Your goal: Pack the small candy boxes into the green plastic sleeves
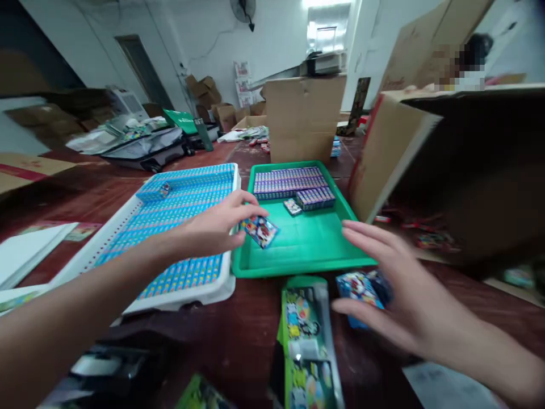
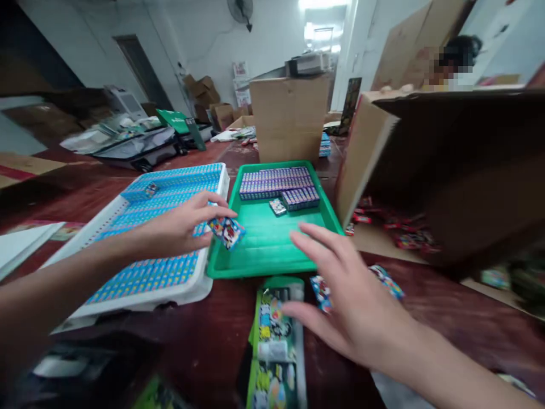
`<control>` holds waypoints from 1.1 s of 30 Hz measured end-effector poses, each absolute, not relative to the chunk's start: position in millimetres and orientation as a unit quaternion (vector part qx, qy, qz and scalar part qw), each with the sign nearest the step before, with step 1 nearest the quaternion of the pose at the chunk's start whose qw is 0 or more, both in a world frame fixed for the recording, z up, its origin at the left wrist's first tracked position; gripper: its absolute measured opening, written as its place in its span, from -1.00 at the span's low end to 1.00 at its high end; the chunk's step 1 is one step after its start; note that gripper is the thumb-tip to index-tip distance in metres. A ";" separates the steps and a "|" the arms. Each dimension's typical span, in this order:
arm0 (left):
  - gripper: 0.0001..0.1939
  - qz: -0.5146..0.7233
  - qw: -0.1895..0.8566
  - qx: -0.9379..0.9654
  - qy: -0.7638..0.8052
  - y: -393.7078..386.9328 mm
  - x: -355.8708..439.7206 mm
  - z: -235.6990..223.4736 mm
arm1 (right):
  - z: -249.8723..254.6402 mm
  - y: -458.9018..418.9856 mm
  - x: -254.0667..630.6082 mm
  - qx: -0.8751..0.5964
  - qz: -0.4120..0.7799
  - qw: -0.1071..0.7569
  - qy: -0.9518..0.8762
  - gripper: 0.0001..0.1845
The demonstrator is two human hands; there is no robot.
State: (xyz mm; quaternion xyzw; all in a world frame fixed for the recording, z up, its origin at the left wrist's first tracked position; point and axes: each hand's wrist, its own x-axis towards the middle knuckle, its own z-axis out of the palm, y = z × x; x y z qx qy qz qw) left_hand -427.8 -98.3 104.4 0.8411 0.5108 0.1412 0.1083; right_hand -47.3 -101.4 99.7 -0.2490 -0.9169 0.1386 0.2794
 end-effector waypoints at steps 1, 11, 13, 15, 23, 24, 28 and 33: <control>-0.39 0.148 0.129 0.852 0.486 -112.2 -398.4 113.1 | 100.9 -104.6 -54.1 -0.244 0.157 0.259 -0.921 -0.04; -0.07 0.253 0.256 0.769 0.529 -239.0 -218.3 81.4 | 59.4 -189.8 -12.3 -0.344 0.282 0.304 -0.842 -0.25; -0.31 0.284 0.248 0.745 0.551 -242.8 -200.8 64.8 | 57.7 -196.1 8.8 -0.317 0.350 0.268 -0.840 -0.20; -0.55 0.302 0.270 0.732 0.548 -236.5 -189.7 56.1 | 60.4 -193.7 27.5 -0.251 0.397 0.236 -0.851 -0.22; 0.03 0.325 0.323 0.691 0.559 -217.2 -161.0 66.8 | 50.1 -166.4 65.3 -0.176 0.219 0.338 -0.898 -0.56; 0.21 0.319 0.347 0.681 0.560 -219.6 -158.8 68.2 | 46.9 -165.3 67.7 -0.155 0.173 0.359 -0.904 -0.54; 0.18 0.329 0.392 0.641 0.572 -228.8 -154.6 68.0 | 43.4 -161.0 76.6 -0.082 0.108 0.366 -0.921 -0.43; 0.04 0.318 0.375 0.637 0.594 -244.0 -153.7 61.3 | 61.9 -120.5 92.2 -0.168 0.163 0.286 -0.929 0.02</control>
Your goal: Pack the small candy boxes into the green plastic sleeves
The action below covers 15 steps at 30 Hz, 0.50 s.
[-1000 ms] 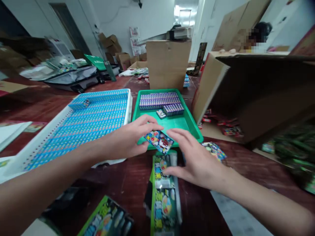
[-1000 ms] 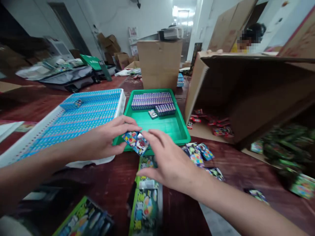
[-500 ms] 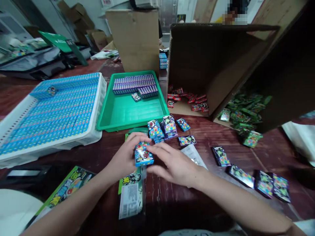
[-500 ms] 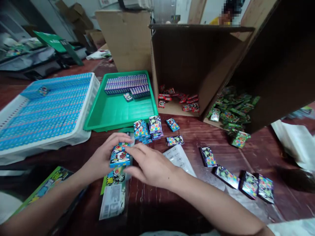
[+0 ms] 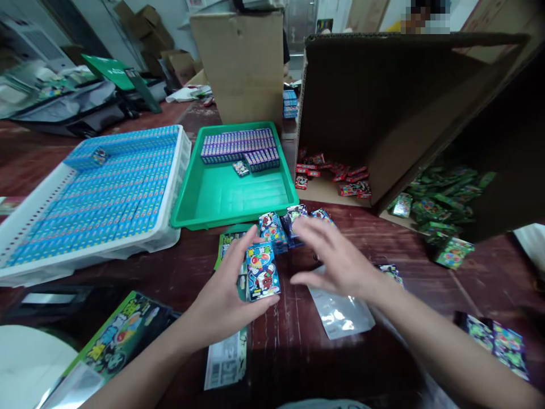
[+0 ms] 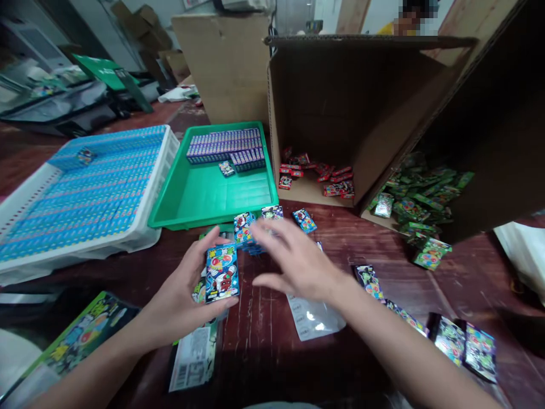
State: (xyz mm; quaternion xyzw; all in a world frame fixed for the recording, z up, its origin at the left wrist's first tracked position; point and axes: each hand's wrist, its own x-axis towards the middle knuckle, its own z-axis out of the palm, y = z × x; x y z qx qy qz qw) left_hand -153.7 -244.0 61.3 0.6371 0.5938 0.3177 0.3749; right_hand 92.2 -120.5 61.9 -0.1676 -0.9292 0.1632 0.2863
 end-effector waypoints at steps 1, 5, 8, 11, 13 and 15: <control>0.02 0.301 0.372 0.646 0.594 -249.3 -151.6 60.5 | 64.4 -107.1 94.7 -0.203 0.170 0.263 -0.928 0.20; -0.05 0.190 0.390 0.705 0.561 -271.3 -136.0 56.9 | 59.7 -56.5 94.3 -0.254 0.192 0.115 -0.941 0.50; -0.01 0.098 0.425 0.767 0.470 -278.2 -127.9 51.5 | 54.7 -38.2 88.0 -0.263 0.202 0.055 -0.942 0.36; 0.09 0.034 0.411 0.839 0.354 -279.9 -128.5 46.1 | 63.7 -49.4 94.1 -0.252 0.197 0.103 -0.942 0.21; 0.15 0.011 0.372 0.864 0.339 -284.5 -128.7 43.1 | 74.1 -75.2 109.7 -0.235 0.215 0.144 -0.937 0.16; 0.09 0.017 0.312 0.856 0.412 -293.4 -123.2 39.2 | 81.0 -112.6 130.8 -0.219 0.254 0.149 -0.930 0.11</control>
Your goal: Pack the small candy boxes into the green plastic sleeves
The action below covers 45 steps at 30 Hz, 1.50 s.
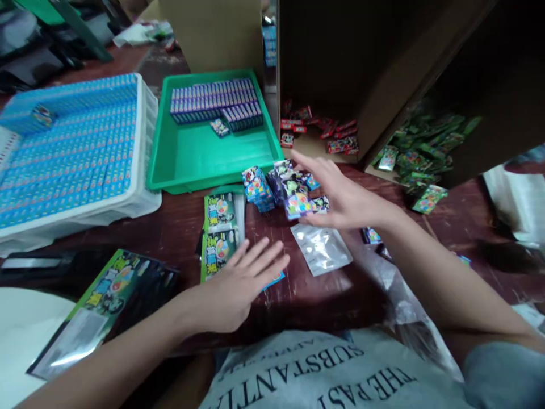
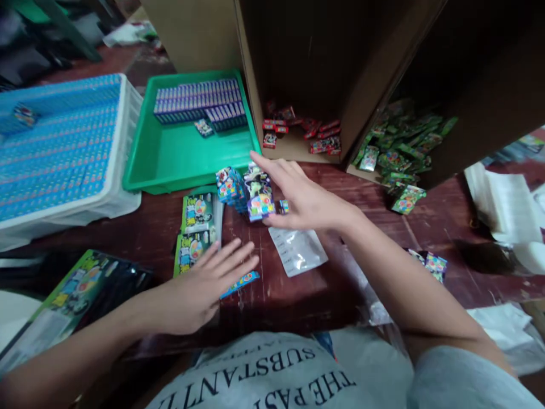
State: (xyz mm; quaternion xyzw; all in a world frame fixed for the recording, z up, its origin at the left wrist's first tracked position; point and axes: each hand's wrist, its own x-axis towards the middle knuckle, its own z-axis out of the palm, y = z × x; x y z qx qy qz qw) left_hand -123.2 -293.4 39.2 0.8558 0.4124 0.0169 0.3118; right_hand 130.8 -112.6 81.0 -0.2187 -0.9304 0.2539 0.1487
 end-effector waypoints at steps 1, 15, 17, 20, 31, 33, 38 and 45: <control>0.02 0.026 0.276 0.838 0.470 -299.1 -117.7 36.3 | 81.4 -133.6 141.4 -0.213 0.275 0.138 -0.927 0.09; -0.36 0.126 0.324 0.812 0.468 -355.8 -95.4 2.7 | 31.4 -265.8 178.5 -0.230 0.270 -0.016 -0.935 -0.03; -0.56 0.147 0.336 0.792 0.488 -356.4 -84.3 2.3 | 27.3 -281.4 178.9 -0.247 0.250 -0.014 -0.936 0.01; -0.68 0.138 0.296 0.806 0.494 -355.5 -70.7 2.3 | 19.4 -303.6 184.4 -0.275 0.228 -0.010 -0.934 0.01; -0.15 0.207 0.400 0.725 0.522 -374.9 -61.6 9.9 | -2.2 -335.0 209.5 -0.360 0.286 0.052 -0.887 0.15; -0.15 0.209 0.398 0.721 0.527 -379.9 -59.3 -1.1 | -5.3 -334.3 211.4 -0.361 0.287 0.055 -0.886 0.15; -0.23 0.150 0.297 0.784 0.525 -390.0 -61.9 -19.5 | -9.9 -329.0 212.0 -0.332 0.296 0.056 -0.894 0.14; -0.13 0.127 0.227 0.783 0.566 -404.2 -94.8 18.0 | -9.5 -325.4 196.1 -0.271 0.322 0.070 -0.904 0.37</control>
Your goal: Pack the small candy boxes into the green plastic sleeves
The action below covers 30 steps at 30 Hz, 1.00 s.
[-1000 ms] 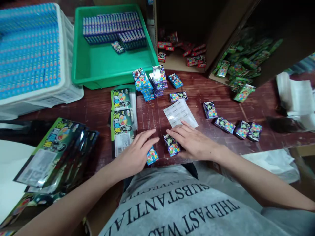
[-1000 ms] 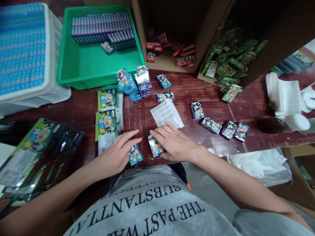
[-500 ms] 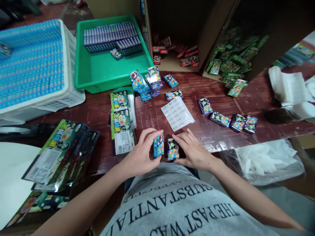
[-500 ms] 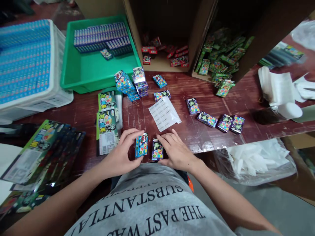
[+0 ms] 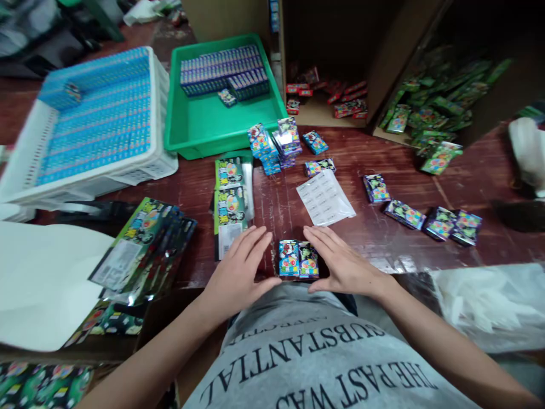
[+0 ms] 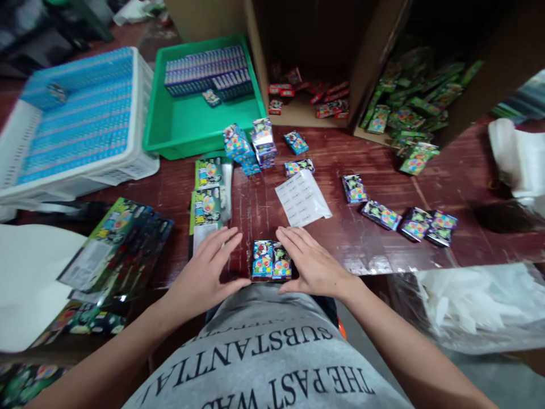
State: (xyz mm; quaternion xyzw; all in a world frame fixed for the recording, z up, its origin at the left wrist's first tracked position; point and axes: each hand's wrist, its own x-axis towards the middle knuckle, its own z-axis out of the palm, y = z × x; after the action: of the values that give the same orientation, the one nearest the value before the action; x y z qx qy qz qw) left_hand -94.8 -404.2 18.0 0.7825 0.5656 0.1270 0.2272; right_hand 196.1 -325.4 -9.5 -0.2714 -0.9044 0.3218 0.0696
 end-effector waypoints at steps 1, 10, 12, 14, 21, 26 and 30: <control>-0.21 0.129 0.209 0.767 0.593 -403.3 -102.4 21.9 | -12.3 -326.7 192.3 -0.267 0.328 0.072 -0.903 0.36; 0.12 0.072 0.128 0.584 0.798 -340.1 -134.7 7.0 | -26.4 -331.8 169.1 -0.270 0.350 0.134 -0.887 -0.07; -0.02 0.075 0.119 0.625 0.768 -342.9 -141.7 19.7 | -20.9 -328.4 178.4 -0.283 0.366 0.147 -0.874 -0.07; -0.23 0.094 0.106 0.724 0.675 -349.4 -158.7 35.4 | -15.7 -325.0 189.3 -0.292 0.384 0.150 -0.863 -0.04; -0.40 -0.021 0.299 0.887 0.351 -314.5 -206.2 27.9 | -12.0 -324.8 201.2 -0.313 0.429 0.196 -0.824 0.17; -0.43 -0.065 0.166 0.925 0.334 -295.4 -155.5 23.5 | -0.9 -335.4 219.6 -0.348 0.426 0.252 -0.796 0.32; -0.14 -0.003 0.109 0.887 0.448 -319.6 -105.0 34.6 | 15.4 -335.7 245.8 -0.327 0.443 0.257 -0.794 0.17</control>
State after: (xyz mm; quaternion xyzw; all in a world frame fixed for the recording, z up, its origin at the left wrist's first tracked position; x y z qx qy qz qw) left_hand -105.0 -319.6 34.6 0.8873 0.4482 -0.0027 0.1089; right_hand 245.8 -335.7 15.4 -0.3272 -0.7943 0.4429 0.2567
